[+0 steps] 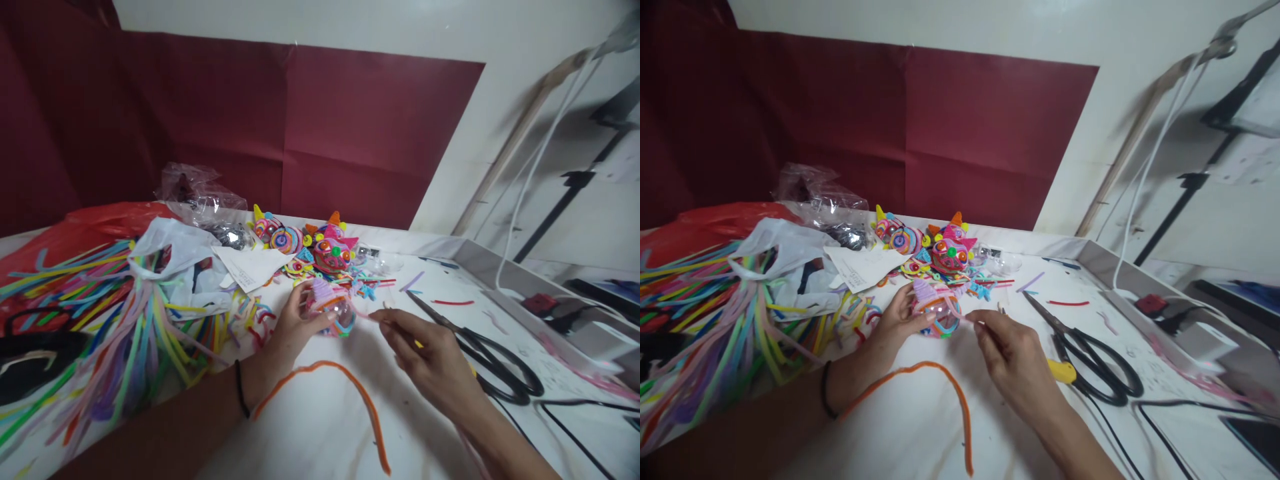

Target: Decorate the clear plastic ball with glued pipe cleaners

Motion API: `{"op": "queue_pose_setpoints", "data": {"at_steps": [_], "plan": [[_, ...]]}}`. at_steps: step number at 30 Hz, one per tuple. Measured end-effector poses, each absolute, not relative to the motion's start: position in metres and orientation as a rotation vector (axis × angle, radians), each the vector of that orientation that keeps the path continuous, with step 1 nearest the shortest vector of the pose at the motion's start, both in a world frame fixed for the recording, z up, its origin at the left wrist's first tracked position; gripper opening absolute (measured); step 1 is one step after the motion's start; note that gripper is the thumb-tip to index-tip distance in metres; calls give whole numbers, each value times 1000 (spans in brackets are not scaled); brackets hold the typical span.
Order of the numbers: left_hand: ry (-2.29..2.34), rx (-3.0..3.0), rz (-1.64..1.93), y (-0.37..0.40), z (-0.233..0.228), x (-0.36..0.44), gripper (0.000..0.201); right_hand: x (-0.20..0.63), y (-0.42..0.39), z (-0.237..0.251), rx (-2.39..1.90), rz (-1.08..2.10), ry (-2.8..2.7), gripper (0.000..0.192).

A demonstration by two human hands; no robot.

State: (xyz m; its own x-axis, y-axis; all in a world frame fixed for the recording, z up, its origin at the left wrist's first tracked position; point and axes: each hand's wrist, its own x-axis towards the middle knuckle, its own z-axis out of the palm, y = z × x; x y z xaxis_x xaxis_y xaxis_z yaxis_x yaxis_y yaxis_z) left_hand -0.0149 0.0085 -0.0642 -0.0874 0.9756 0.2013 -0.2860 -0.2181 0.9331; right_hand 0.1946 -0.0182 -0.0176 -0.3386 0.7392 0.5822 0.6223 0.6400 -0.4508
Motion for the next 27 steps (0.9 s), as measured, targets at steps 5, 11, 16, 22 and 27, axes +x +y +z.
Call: {"op": "queue_pose_setpoints", "data": {"at_steps": [5, 11, 16, 22, 27], "plan": [[994, 1062, 1604, 13, -65, -16, 70, 210, -10, -22, -1249, -33, -2309, 29], [1073, 1121, 1622, 14, -66, -19, 73, 201, -6, -31, -1086, -193, -2392, 29], [1115, 1185, 1635, 11, -63, -14, 77, 174, -19, -22, -904, 74, -2274, 28], [1042, 1176, 1653, 7, -60, -9, 79, 162, -21, -28, -821, 39, -2282, 41], [1046, 1209, 1622, 4, -60, -10, 79, 160, -18, -31, -806, -32, -2322, 48]]}}
